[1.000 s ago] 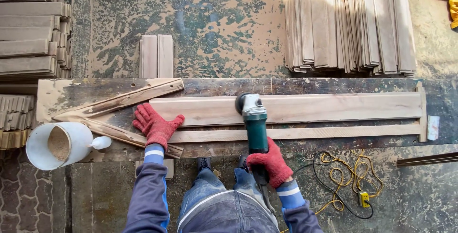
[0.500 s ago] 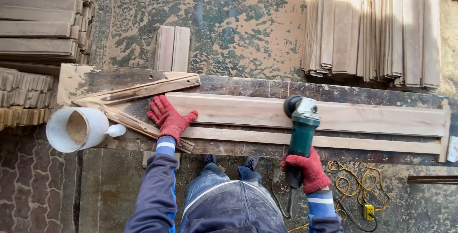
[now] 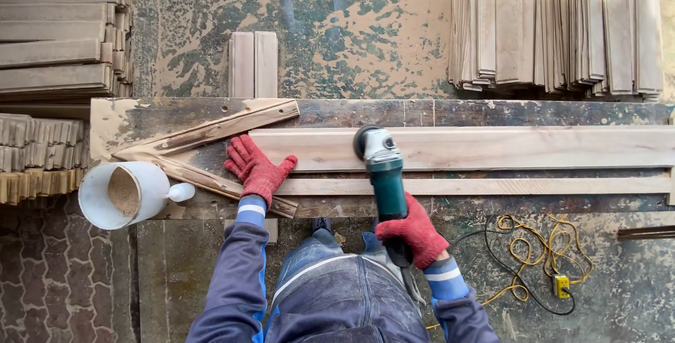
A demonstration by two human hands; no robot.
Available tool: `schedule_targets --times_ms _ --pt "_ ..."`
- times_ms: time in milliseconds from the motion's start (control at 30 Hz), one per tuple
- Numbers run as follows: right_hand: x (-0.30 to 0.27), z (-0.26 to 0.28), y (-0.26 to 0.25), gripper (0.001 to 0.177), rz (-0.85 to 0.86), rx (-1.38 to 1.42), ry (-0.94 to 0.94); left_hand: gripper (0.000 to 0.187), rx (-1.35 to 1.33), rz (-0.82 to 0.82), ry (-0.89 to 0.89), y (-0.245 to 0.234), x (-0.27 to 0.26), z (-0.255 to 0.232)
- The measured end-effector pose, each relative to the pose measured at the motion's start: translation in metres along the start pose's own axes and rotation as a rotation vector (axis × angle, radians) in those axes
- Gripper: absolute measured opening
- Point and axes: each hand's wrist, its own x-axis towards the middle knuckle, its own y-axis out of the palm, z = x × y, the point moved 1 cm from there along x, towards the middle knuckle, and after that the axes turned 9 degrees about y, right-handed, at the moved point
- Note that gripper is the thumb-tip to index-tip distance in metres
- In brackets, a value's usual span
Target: Sanding the surface of a wooden plank using a handheld angle grinder with a sanding attachment.
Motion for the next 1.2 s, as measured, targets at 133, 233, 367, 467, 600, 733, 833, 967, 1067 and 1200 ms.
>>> schedule_targets --times_ms 133,233,367,467,600,733,833,967,1067,1200 --pt "-0.011 -0.008 -0.044 0.059 -0.114 0.154 0.008 0.141 0.009 0.011 -0.008 -0.003 -0.001 -0.003" --pt "-0.006 -0.013 -0.077 0.054 -0.149 0.211 -0.057 0.138 -0.007 0.01 -0.002 -0.005 -0.002 -0.005" --pt "-0.011 -0.003 -0.053 0.053 -0.152 0.251 -0.052 0.138 -0.005 0.013 -0.011 -0.006 -0.002 -0.007" --pt "-0.006 -0.007 -0.022 0.055 -0.115 0.224 -0.035 0.138 0.003 0.018 -0.019 -0.006 -0.002 -0.007" --pt "-0.012 -0.002 0.014 0.067 -0.04 0.094 -0.004 0.139 -0.019 0.009 -0.008 -0.005 -0.004 -0.005" --pt "-0.014 0.004 0.004 0.069 -0.029 0.056 0.01 0.14 -0.026 0.008 -0.002 -0.004 -0.002 -0.004" --pt "-0.008 -0.002 -0.038 0.066 -0.093 0.089 0.042 0.14 -0.027 -0.001 -0.005 -0.009 -0.005 -0.008" --pt "-0.006 -0.001 -0.097 0.055 -0.121 0.154 0.01 0.139 -0.035 -0.005 -0.009 -0.007 -0.004 -0.006" --pt "0.005 -0.008 -0.142 0.051 -0.1 0.199 -0.013 0.14 -0.046 -0.019 -0.004 -0.005 -0.005 -0.005" --pt "0.012 -0.013 -0.198 0.047 -0.018 0.267 -0.072 0.143 0.006 -0.049 0.035 0.009 0.002 0.007"
